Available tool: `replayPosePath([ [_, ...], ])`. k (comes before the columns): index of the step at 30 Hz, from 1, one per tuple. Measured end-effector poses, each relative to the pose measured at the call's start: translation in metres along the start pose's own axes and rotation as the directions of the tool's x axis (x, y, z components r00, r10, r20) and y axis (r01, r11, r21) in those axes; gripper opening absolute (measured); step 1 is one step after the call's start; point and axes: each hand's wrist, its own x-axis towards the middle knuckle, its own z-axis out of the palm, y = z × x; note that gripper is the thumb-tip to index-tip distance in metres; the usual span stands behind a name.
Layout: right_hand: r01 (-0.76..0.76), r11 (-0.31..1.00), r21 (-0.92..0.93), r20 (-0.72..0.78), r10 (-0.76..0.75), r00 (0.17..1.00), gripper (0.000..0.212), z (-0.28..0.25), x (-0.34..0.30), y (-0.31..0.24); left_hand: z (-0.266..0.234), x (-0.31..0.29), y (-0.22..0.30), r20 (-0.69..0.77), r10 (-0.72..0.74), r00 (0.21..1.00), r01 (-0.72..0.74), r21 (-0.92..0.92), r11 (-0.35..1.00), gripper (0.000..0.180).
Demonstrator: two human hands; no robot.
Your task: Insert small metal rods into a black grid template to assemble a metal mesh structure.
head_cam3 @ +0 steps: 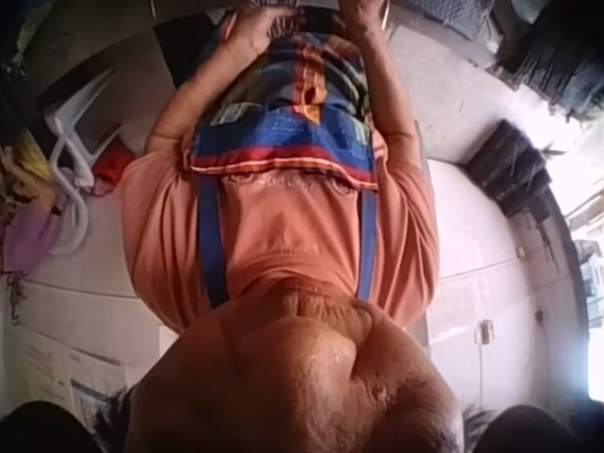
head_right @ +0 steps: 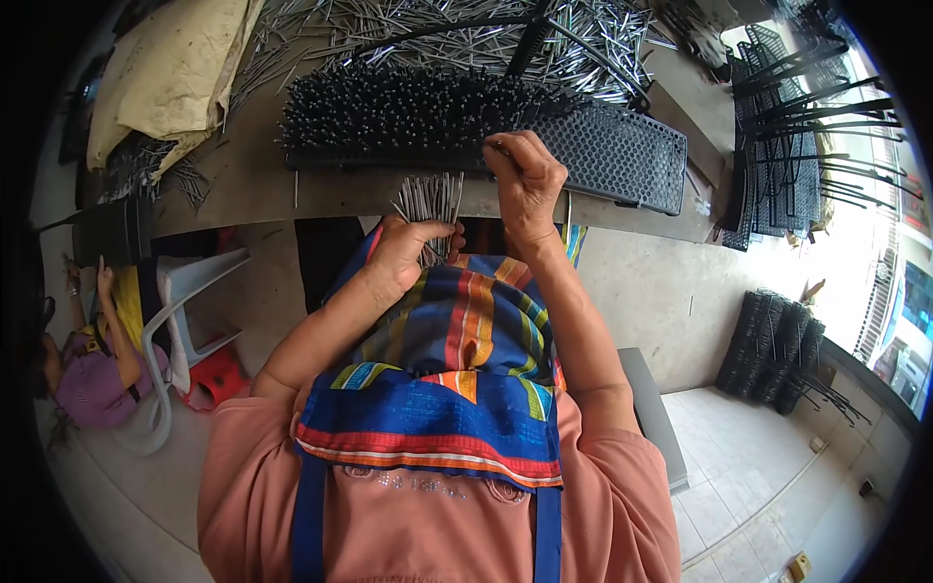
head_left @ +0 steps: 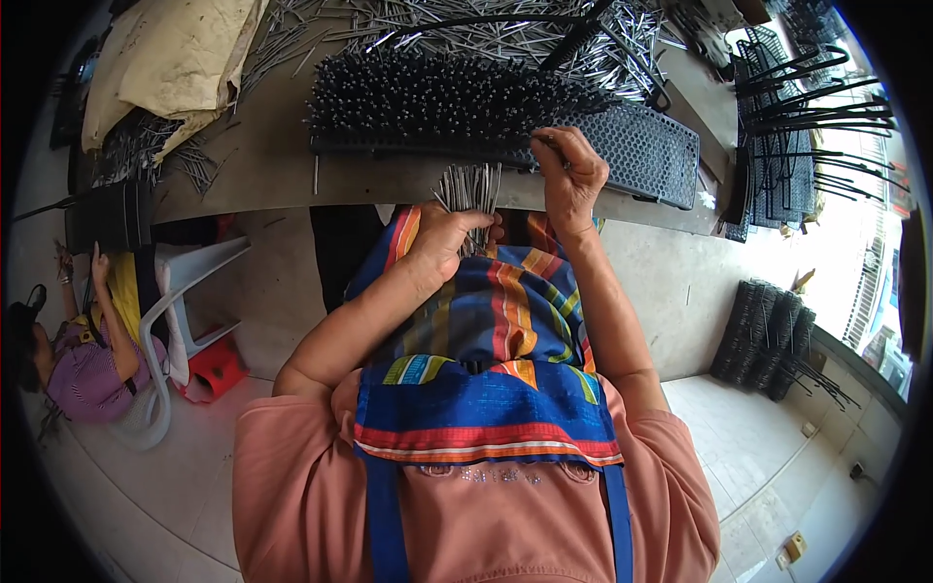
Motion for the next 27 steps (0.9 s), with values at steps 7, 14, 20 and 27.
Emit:
replayPosePath([
  [7,-0.001,0.995,-0.100,0.009,0.002,1.000,0.012,0.002,0.000,-0.004,0.001,0.001,-0.003,0.011,0.027,1.000,-0.027,-0.028,0.999,0.014],
  [14,-0.005,0.990,-0.141,0.011,0.007,1.000,0.012,0.004,-0.003,-0.002,0.000,0.002,-0.002,0.029,0.018,0.999,-0.016,-0.091,0.996,0.017],
  [20,0.015,0.956,-0.292,0.010,-0.013,1.000,0.011,0.010,-0.006,-0.007,0.001,-0.002,0.000,0.038,0.032,0.999,-0.028,-0.103,0.994,0.019],
  [27,0.082,0.933,-0.350,0.051,-0.069,0.996,0.012,0.008,0.006,-0.008,0.003,0.002,0.001,0.037,0.056,0.998,-0.051,-0.112,0.992,0.021],
])
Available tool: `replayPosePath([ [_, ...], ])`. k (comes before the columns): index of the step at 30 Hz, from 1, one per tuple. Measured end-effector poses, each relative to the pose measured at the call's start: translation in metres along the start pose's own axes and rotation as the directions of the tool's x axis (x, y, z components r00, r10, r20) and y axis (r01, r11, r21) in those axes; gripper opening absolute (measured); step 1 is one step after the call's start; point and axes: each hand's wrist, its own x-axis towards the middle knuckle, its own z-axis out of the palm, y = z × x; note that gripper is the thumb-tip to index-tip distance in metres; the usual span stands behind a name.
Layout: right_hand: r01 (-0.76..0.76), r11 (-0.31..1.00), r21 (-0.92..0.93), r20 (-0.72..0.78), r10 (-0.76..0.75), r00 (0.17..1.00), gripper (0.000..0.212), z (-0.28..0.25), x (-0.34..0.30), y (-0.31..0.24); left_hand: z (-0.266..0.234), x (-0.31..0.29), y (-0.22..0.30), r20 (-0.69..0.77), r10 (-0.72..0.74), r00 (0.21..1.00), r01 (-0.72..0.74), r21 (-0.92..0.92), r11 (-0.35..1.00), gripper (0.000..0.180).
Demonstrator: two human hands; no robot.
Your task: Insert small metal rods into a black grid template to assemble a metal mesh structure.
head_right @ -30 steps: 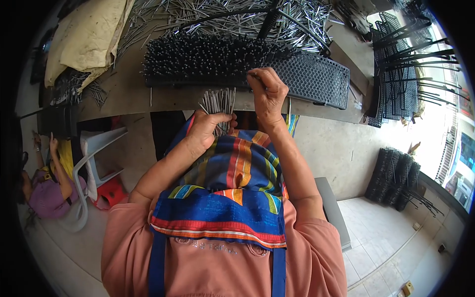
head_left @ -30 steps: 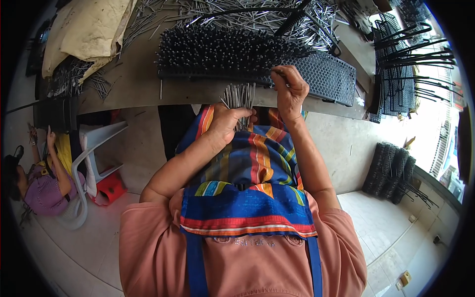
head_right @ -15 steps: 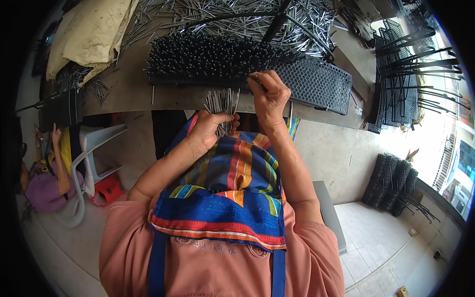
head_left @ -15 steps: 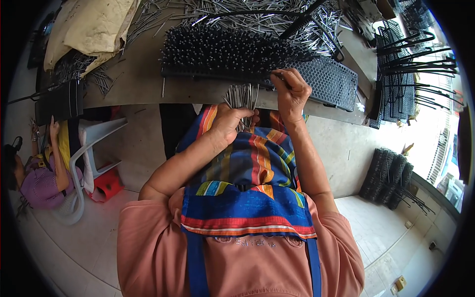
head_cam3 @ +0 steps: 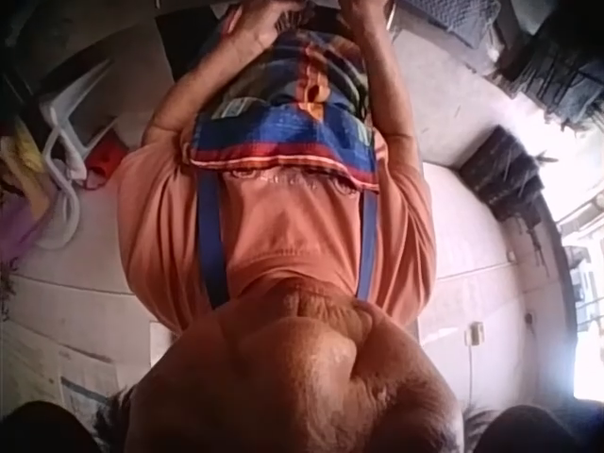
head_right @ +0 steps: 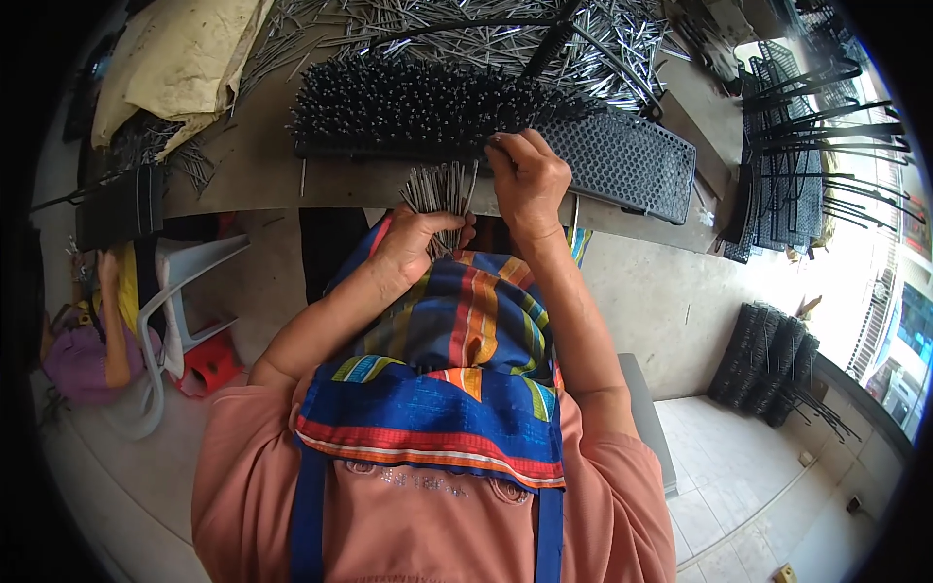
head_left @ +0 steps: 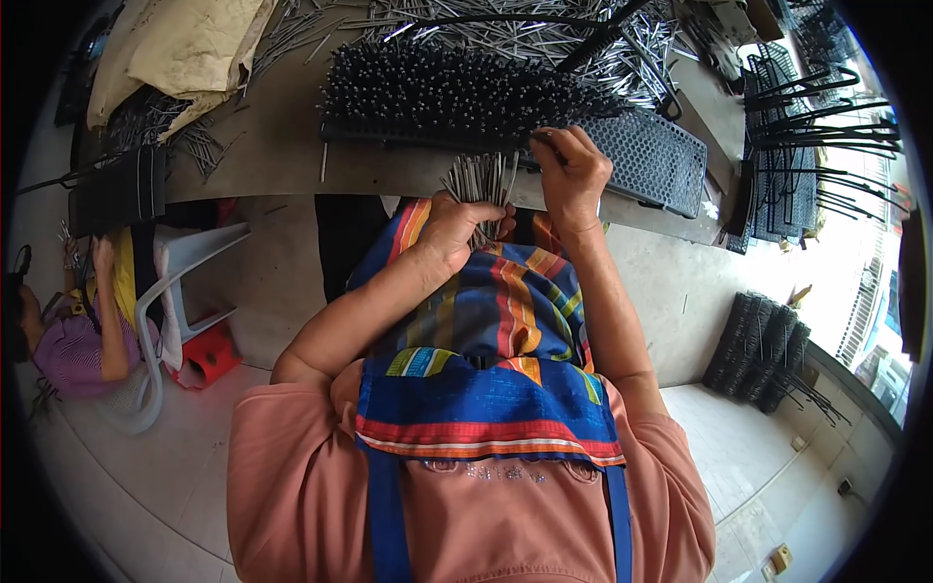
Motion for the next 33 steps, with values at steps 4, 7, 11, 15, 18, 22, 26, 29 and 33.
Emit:
replayPosePath([
  [4,0.067,0.993,-0.096,0.026,-0.065,0.998,0.010,-0.001,-0.002,0.004,-0.002,0.003,-0.001,0.000,0.012,1.000,-0.012,-0.023,1.000,0.023],
  [7,-0.002,0.999,-0.040,-0.020,0.001,1.000,0.010,-0.006,-0.011,0.013,-0.003,0.003,0.000,0.005,0.005,1.000,-0.005,-0.017,1.000,0.025],
  [11,0.051,0.990,-0.133,0.013,-0.049,0.999,0.012,-0.002,-0.016,0.012,0.000,-0.001,0.001,0.029,-0.003,1.000,0.003,-0.005,1.000,0.026],
  [15,0.085,0.983,-0.164,-0.039,-0.093,0.995,0.014,-0.003,-0.011,0.002,-0.007,0.002,0.001,0.021,0.012,1.000,-0.012,0.006,1.000,0.026],
  [18,0.236,0.951,-0.198,0.040,-0.233,0.972,0.014,-0.002,-0.008,-0.008,-0.022,0.002,0.000,0.024,-0.014,1.000,0.014,0.020,1.000,0.027],
  [22,0.261,0.953,-0.151,0.218,-0.225,0.950,0.012,0.013,-0.026,-0.009,-0.039,-0.017,0.004,0.010,-0.010,1.000,0.010,0.021,1.000,0.028],
  [26,-0.241,0.947,0.211,0.255,0.184,0.949,0.011,0.029,-0.051,-0.021,-0.042,-0.031,0.009,0.004,0.050,0.999,-0.050,0.026,0.998,0.029],
  [29,-0.584,0.691,0.426,0.427,0.415,0.803,0.006,0.025,-0.053,-0.020,-0.034,-0.031,0.012,0.065,0.078,0.995,-0.081,0.044,0.996,0.031],
  [33,-0.694,0.483,0.535,0.502,0.479,0.720,0.007,0.012,-0.046,-0.017,-0.015,-0.020,0.008,0.133,0.142,0.981,-0.156,0.104,0.982,0.030],
])
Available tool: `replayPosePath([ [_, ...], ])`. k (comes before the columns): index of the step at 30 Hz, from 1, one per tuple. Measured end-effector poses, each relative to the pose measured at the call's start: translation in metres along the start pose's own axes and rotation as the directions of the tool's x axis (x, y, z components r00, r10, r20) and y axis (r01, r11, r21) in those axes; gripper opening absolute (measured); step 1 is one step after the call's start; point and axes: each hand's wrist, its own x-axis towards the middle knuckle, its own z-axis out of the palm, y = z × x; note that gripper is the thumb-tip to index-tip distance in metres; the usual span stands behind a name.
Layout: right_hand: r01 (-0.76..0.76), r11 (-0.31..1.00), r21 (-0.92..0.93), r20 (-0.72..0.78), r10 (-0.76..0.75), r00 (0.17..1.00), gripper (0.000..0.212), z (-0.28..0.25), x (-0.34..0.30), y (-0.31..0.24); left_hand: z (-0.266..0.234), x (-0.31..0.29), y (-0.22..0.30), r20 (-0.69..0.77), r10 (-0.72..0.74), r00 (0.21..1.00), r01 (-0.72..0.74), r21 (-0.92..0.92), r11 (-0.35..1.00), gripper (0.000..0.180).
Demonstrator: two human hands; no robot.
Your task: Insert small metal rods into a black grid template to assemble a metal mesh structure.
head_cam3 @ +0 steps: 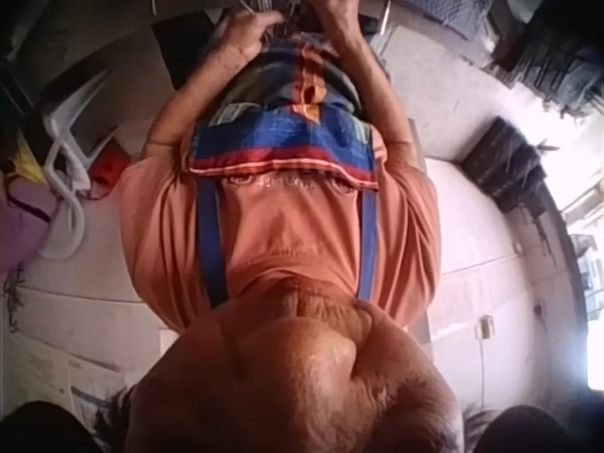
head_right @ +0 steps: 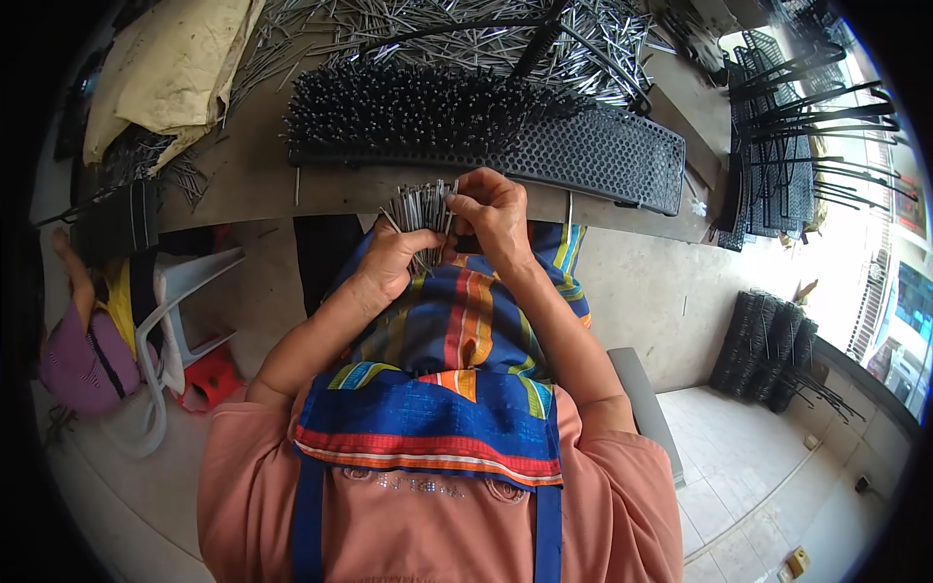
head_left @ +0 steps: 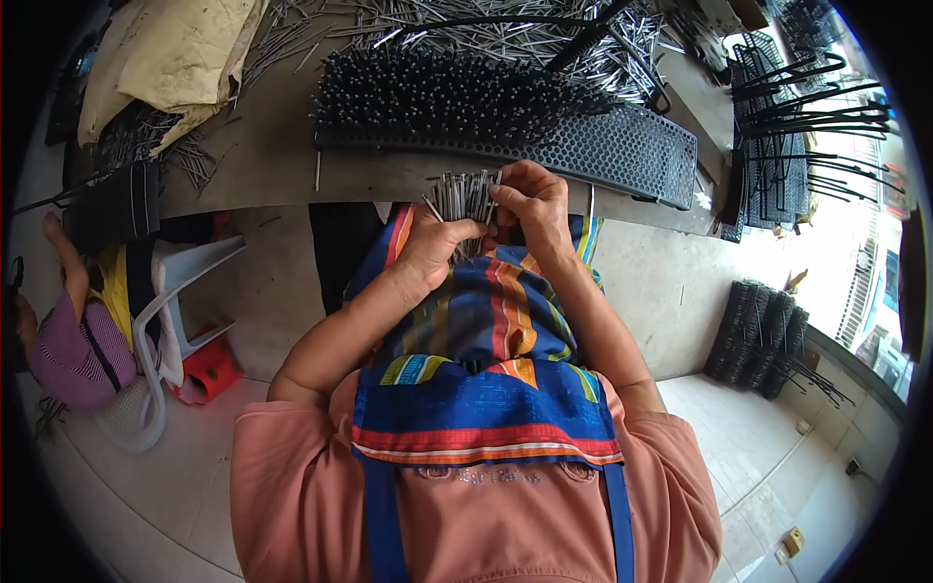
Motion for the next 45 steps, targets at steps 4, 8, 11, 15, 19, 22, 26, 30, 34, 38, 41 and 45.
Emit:
replayPosePath([
  [4,0.201,0.980,-0.011,-0.176,-0.199,0.964,0.017,-0.011,0.004,-0.007,0.022,0.016,-0.004,-0.209,-0.052,0.976,0.060,0.036,0.998,0.014],
  [8,0.516,0.831,-0.209,-0.305,-0.556,0.773,0.020,-0.022,0.024,-0.015,0.018,0.025,-0.015,-0.247,-0.101,0.964,0.091,-0.049,0.995,0.012],
  [11,0.578,0.755,-0.309,-0.269,-0.653,0.708,0.017,-0.022,0.033,-0.019,0.016,0.025,-0.020,-0.192,-0.085,0.978,0.087,0.004,0.996,0.010],
  [15,0.556,0.580,-0.596,-0.094,-0.737,0.669,0.014,-0.027,0.038,-0.018,0.018,0.023,-0.015,-0.189,-0.161,0.969,0.159,-0.025,0.987,0.010],
  [19,0.611,0.239,-0.754,0.157,-0.839,0.521,0.019,-0.028,0.042,-0.018,0.014,0.025,-0.016,-0.171,-0.223,0.960,0.215,-0.061,0.975,0.013],
  [22,0.569,0.033,-0.822,0.335,-0.780,0.528,0.021,-0.022,0.033,-0.028,0.011,0.025,-0.016,-0.155,-0.255,0.955,0.241,-0.102,0.965,0.014],
  [26,0.442,0.430,-0.787,0.019,-0.700,0.714,0.013,-0.026,0.009,-0.018,0.011,0.021,-0.013,-0.054,-0.208,0.977,0.200,-0.124,0.972,0.021],
  [30,-0.179,0.981,-0.078,0.006,0.180,0.984,0.008,-0.028,-0.009,-0.015,0.023,0.015,-0.008,0.058,-0.154,0.986,0.156,-0.026,0.987,0.026],
  [34,-0.170,0.984,0.047,-0.012,0.170,0.985,0.010,-0.042,-0.010,-0.002,0.028,0.011,-0.015,-0.058,-0.061,0.996,0.059,-0.038,0.998,0.024],
  [38,0.255,0.967,0.027,-0.289,-0.236,0.928,0.003,-0.052,-0.002,-0.010,0.017,0.018,-0.016,-0.196,-0.228,0.954,0.237,0.021,0.971,0.016],
  [41,0.437,0.892,-0.114,-0.370,-0.447,0.814,0.002,-0.055,0.013,-0.020,0.020,0.017,-0.022,-0.191,-0.165,0.968,0.168,0.004,0.986,0.014],
  [45,0.575,0.720,-0.389,-0.248,-0.683,0.687,0.008,-0.055,0.030,-0.016,0.025,0.018,-0.017,-0.144,-0.138,0.980,0.142,0.019,0.990,0.013],
])
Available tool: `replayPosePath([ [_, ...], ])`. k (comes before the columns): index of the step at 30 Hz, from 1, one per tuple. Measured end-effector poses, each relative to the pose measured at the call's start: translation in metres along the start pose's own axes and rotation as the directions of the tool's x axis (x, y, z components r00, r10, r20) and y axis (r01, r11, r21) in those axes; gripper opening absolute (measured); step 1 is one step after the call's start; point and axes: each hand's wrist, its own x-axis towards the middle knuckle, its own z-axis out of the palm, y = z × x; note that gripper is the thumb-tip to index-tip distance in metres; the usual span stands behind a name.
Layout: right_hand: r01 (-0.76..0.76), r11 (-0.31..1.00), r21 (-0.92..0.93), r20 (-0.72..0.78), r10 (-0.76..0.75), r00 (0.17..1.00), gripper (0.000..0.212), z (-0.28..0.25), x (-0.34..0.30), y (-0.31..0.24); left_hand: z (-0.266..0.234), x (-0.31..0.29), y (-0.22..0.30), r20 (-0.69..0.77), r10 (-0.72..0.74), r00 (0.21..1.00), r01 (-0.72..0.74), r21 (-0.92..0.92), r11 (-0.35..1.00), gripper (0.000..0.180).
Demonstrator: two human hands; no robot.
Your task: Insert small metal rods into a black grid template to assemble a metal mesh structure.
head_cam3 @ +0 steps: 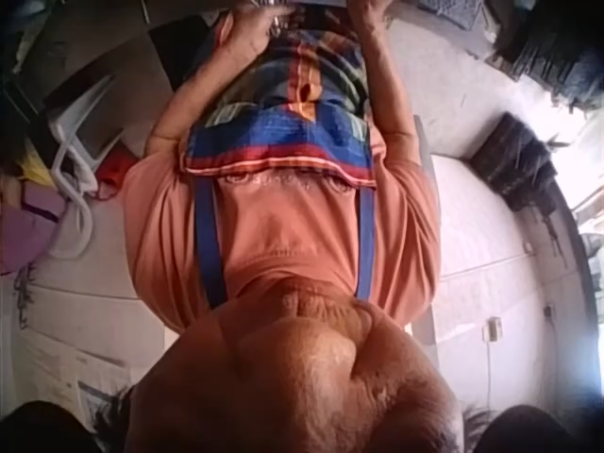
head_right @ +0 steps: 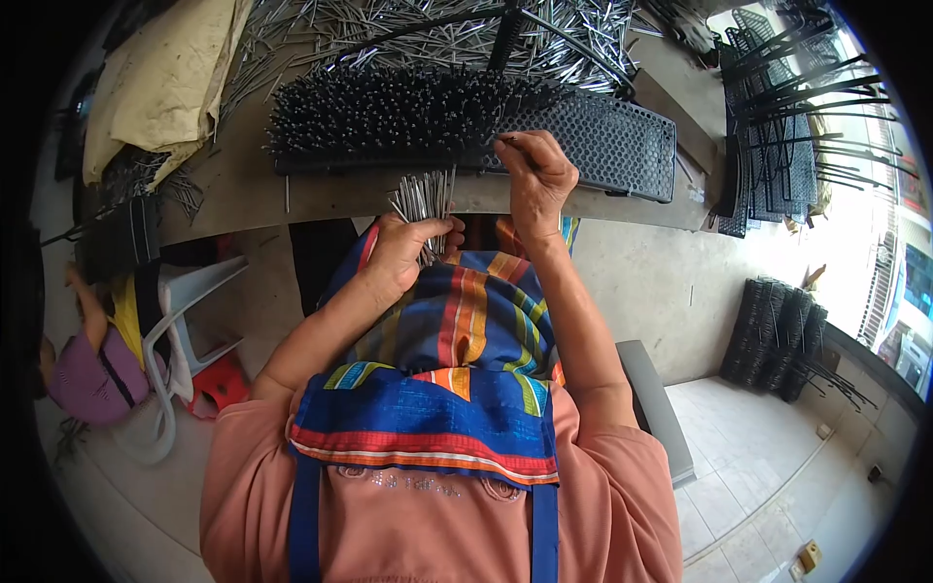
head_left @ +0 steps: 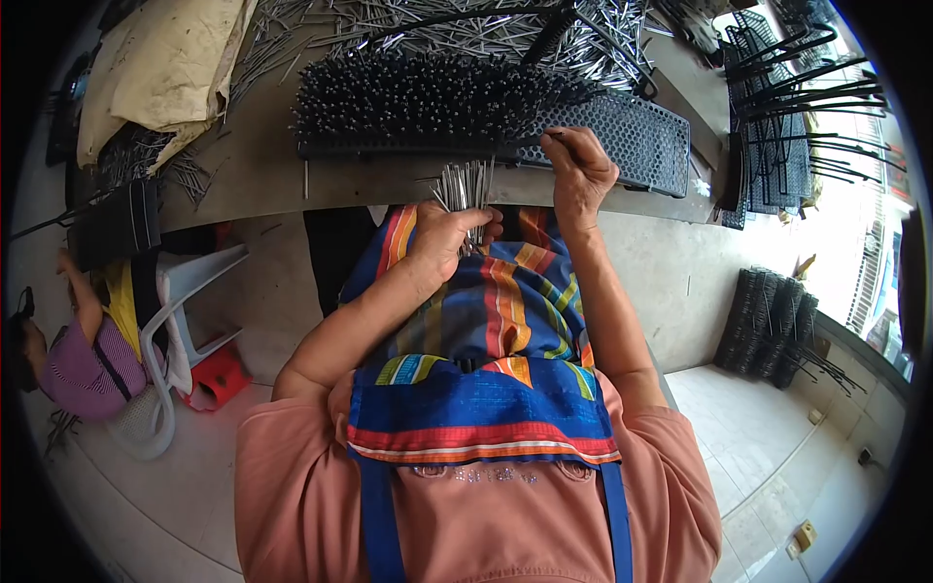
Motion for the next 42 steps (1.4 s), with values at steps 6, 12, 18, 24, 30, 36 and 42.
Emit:
replayPosePath([
  [6,0.055,0.955,-0.291,0.100,-0.027,0.995,0.009,0.013,-0.009,-0.003,-0.010,-0.003,0.004,-0.031,-0.044,0.999,0.041,-0.076,0.996,0.017],
  [12,0.207,0.892,-0.402,0.168,-0.150,0.974,0.014,0.017,-0.002,-0.008,-0.033,-0.003,0.011,-0.059,0.120,0.991,-0.127,-0.136,0.983,0.017],
  [18,0.248,0.857,-0.452,0.172,-0.189,0.967,0.012,0.003,-0.004,-0.006,-0.042,0.009,0.028,-0.296,0.317,0.901,-0.371,-0.150,0.916,0.018],
  [24,0.232,0.414,-0.880,0.127,-0.266,0.956,0.044,-0.104,0.024,0.025,-0.049,0.020,0.035,-0.343,0.353,0.871,-0.419,-0.142,0.897,0.025],
  [30,-0.571,0.517,-0.638,-0.418,0.390,0.821,0.064,-0.240,0.043,0.130,-0.054,0.035,0.026,-0.216,0.358,0.908,-0.388,-0.114,0.915,0.022],
  [36,-0.623,0.499,-0.603,-0.386,0.501,0.775,0.059,-0.200,0.030,0.106,-0.066,0.028,0.037,-0.270,0.406,0.873,-0.435,-0.058,0.898,0.019],
  [42,-0.670,0.518,-0.533,-0.360,0.577,0.733,0.058,-0.195,0.008,0.092,-0.059,0.028,0.030,-0.387,0.416,0.823,-0.454,-0.007,0.891,0.021],
])
